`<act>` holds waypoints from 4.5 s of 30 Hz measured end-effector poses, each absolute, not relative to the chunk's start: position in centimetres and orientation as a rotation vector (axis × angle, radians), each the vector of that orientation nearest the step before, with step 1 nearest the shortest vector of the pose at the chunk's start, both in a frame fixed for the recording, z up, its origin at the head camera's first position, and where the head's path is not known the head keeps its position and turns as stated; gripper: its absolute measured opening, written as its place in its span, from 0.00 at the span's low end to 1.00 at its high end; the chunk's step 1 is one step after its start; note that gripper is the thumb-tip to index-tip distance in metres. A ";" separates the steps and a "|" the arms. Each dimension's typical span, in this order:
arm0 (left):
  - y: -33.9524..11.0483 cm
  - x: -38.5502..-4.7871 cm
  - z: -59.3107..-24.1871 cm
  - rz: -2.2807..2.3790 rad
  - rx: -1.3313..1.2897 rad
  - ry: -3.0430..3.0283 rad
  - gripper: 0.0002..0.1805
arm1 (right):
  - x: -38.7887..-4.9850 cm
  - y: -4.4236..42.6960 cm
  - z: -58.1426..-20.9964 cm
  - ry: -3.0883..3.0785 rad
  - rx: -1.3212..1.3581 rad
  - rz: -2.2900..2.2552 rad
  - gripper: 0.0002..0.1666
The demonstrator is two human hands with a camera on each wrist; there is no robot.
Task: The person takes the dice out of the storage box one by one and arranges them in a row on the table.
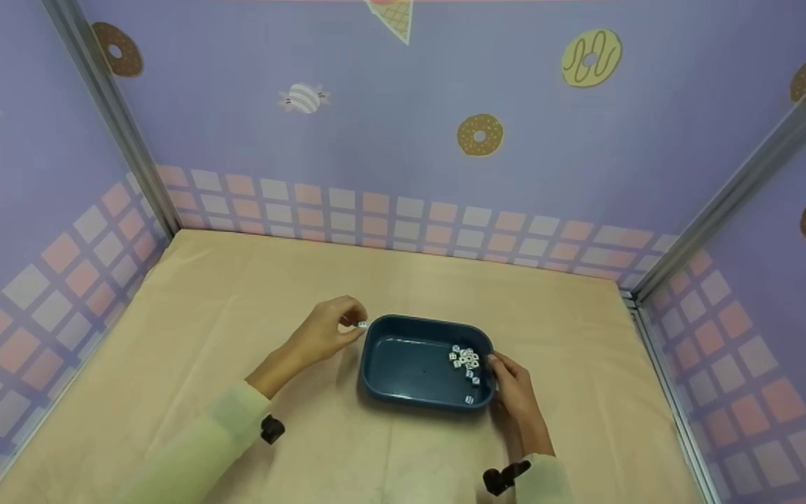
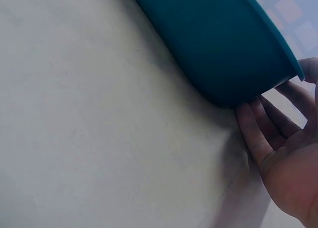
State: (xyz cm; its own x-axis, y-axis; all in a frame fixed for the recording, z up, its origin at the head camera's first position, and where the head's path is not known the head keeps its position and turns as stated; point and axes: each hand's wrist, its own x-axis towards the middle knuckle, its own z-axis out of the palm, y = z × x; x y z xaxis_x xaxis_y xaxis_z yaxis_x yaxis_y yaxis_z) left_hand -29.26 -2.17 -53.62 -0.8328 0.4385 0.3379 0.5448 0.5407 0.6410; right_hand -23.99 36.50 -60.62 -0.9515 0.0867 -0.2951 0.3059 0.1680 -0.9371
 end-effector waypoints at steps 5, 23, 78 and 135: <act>-3.6 -29.2 -55.7 -1.138 -0.801 -2.739 0.06 | -23.9 36.6 -60.7 2.273 0.404 -1.872 0.42; -4.1 -29.6 -61.3 -1.195 -0.823 -2.809 0.07 | -23.9 36.4 -60.8 2.301 0.388 -1.868 0.44; 12.0 -26.8 -57.1 -1.244 -1.054 -2.665 0.19 | -24.0 36.3 -60.8 2.403 0.361 -1.820 0.42; 16.5 -28.5 -59.8 -1.173 -1.499 -2.885 0.11 | -24.0 36.7 -60.5 2.351 0.380 -1.847 0.38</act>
State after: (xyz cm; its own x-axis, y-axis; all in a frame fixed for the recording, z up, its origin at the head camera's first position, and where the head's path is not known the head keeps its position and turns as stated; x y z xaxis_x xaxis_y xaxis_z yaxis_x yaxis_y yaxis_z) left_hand -28.54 16.49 -59.83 -0.5840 0.8113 0.0287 0.6010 0.4083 0.6871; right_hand -24.03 36.75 -60.45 -0.9601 0.1179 -0.2535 0.2742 0.2205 -0.9360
